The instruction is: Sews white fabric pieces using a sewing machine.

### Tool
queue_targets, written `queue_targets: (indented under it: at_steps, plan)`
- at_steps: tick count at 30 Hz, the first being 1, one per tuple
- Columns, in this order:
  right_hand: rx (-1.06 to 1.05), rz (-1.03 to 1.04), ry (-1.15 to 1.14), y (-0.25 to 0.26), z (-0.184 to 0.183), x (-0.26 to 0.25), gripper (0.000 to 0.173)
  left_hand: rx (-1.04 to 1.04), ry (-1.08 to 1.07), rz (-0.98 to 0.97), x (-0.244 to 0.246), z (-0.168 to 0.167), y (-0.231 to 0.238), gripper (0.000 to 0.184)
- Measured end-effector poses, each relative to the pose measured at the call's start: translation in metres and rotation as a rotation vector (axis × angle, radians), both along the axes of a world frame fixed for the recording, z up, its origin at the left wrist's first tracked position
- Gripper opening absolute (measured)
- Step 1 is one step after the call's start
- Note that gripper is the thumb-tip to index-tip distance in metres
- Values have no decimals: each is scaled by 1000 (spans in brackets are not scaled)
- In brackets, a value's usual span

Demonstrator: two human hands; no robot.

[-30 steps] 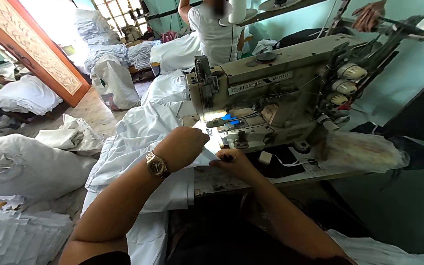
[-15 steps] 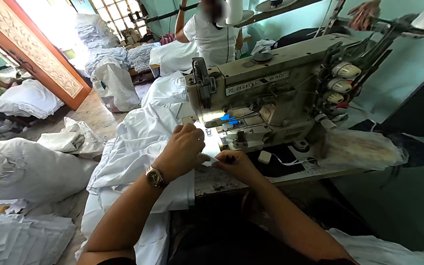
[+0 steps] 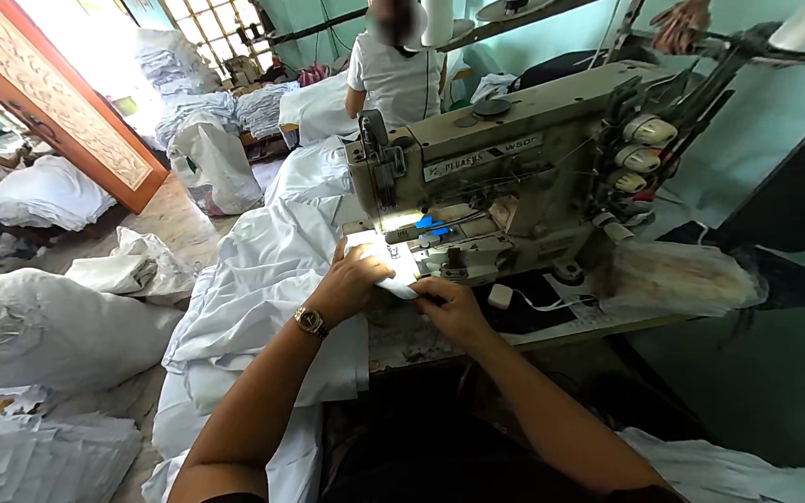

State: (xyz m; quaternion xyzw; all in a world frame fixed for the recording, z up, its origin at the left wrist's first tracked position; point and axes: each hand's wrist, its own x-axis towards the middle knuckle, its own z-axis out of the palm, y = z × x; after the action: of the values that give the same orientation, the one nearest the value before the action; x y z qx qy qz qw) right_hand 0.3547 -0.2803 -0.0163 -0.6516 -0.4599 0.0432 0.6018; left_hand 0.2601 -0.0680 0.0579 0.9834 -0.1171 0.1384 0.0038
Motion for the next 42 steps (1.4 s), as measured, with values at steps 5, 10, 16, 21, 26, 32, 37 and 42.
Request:
queue_targets:
  at_steps: [5,10,16,21,26,32,37,42]
  plan:
    - [33,-20,-98,2,-7,-1,18,18,-11,4,-1,-1,-1,29]
    - [41,-34,-127,5,-8,1,18,4,-21,1,5,-4,6,29]
    - [-59,-121,-285,19,-4,13,21,-18,-62,21,20,-5,19,36]
    - [-49,-87,-330,10,-1,9,23,-16,-75,72,26,-6,20,33]
    - [2,-42,-242,-8,-35,-13,30,-80,-85,80,27,-13,21,32]
    - [-166,-80,-402,2,-76,-27,26,-122,-95,71,29,-18,24,33]
    - [-205,-77,-419,3,-75,-26,27,-125,-100,70,30,-20,23,29]
    - [-208,-92,-451,4,-78,-26,24,-126,-96,79,30,-21,24,30]
